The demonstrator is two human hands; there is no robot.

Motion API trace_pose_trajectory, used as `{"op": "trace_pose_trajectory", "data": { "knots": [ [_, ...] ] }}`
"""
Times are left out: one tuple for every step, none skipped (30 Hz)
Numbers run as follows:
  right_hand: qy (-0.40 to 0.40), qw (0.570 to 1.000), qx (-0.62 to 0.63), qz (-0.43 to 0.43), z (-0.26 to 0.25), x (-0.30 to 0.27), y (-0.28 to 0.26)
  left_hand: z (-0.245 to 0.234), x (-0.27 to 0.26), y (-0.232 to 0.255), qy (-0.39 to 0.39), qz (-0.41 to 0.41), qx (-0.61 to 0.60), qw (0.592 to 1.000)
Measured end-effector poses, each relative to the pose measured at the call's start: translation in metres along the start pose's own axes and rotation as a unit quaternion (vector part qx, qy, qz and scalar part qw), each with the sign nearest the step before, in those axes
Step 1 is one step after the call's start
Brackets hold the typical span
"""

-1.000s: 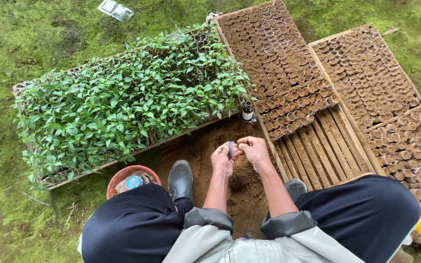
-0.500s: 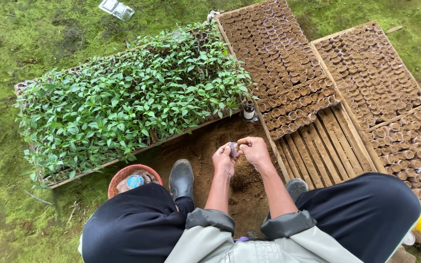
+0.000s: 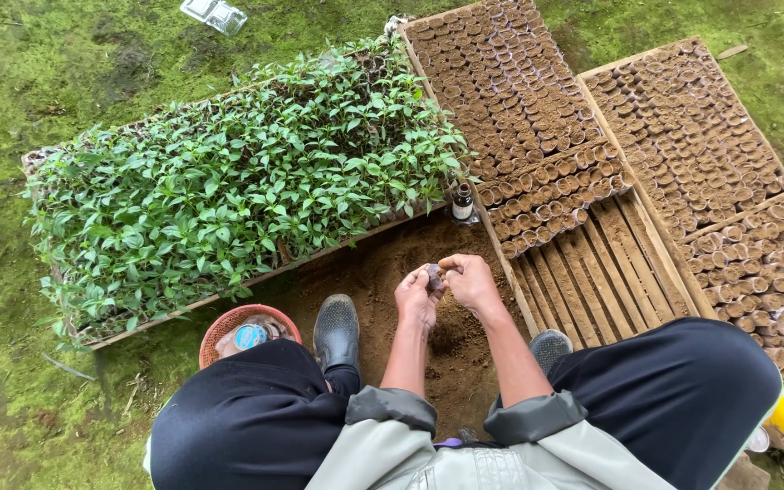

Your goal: Filling small biodegradable pots with soil and planting seeds in them manually.

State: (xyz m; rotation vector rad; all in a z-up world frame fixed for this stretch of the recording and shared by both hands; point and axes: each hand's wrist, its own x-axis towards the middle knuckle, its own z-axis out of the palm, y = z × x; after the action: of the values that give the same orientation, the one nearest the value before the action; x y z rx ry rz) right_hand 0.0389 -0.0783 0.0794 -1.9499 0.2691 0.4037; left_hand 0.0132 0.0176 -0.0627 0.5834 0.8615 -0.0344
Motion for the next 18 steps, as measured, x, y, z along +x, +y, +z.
{"op": "trace_pose_trajectory", "data": {
  "knots": [
    [0.0,1.0,0.0,0.0,-0.001,-0.001,-0.001,0.0,-0.002,0.001,0.0,0.0,0.0,1.0],
    [-0.005,1.0,-0.008,-0.004,-0.001,-0.002,-0.002,0.001,-0.003,0.002,0.003,-0.004,-0.002,1.0],
    [-0.01,1.0,-0.016,-0.009,-0.001,-0.002,-0.003,0.002,-0.004,0.004,0.006,-0.007,-0.004,1.0],
    [-0.011,1.0,-0.016,-0.009,-0.001,-0.004,-0.004,0.002,-0.006,0.005,0.007,-0.008,-0.004,1.0],
    [-0.01,1.0,-0.017,-0.011,0.0,-0.005,-0.006,0.003,-0.008,0.006,0.009,-0.013,-0.016,1.0],
    [-0.009,1.0,-0.018,-0.013,0.0,-0.006,-0.007,0.004,-0.009,0.007,0.011,-0.017,-0.028,0.999],
    [-0.009,1.0,-0.019,-0.013,0.0,0.0,0.001,0.003,-0.005,0.005,0.011,-0.017,-0.029,0.999],
    [0.001,0.999,-0.05,-0.02,0.0,0.006,0.009,0.0,-0.001,0.002,0.01,-0.021,-0.035,0.999],
    [0.01,0.996,-0.081,-0.026,0.0,0.011,0.017,-0.002,0.002,0.0,0.009,-0.025,-0.04,0.999],
    [0.01,0.996,-0.082,-0.027,0.001,0.008,0.014,-0.003,0.004,-0.001,0.008,-0.024,-0.041,0.999],
    [0.021,0.988,-0.149,-0.024,0.001,0.005,0.01,-0.004,0.007,-0.002,0.005,-0.026,-0.042,0.999],
    [0.032,0.976,-0.216,-0.02,0.002,0.002,0.008,-0.005,0.009,-0.003,0.002,-0.028,-0.043,0.999],
    [0.032,0.976,-0.216,-0.02,0.004,0.007,0.02,-0.005,0.008,-0.003,0.002,-0.028,-0.043,0.999],
    [0.033,0.97,-0.233,-0.053,0.006,0.012,0.032,-0.004,0.007,-0.003,0.001,-0.024,-0.036,0.999],
    [0.034,0.964,-0.25,-0.087,0.008,0.017,0.044,-0.004,0.007,-0.003,0.001,-0.019,-0.028,0.999],
    [0.032,0.964,-0.25,-0.086,0.009,0.015,0.042,-0.004,0.008,-0.004,0.002,-0.02,-0.029,0.999],
    [0.026,0.957,-0.26,-0.127,0.01,0.013,0.04,-0.004,0.01,-0.004,0.001,-0.015,-0.033,0.999],
    [0.019,0.948,-0.269,-0.168,0.012,0.011,0.038,-0.004,0.012,-0.004,0.0,-0.009,-0.036,0.999]
  ]
}}
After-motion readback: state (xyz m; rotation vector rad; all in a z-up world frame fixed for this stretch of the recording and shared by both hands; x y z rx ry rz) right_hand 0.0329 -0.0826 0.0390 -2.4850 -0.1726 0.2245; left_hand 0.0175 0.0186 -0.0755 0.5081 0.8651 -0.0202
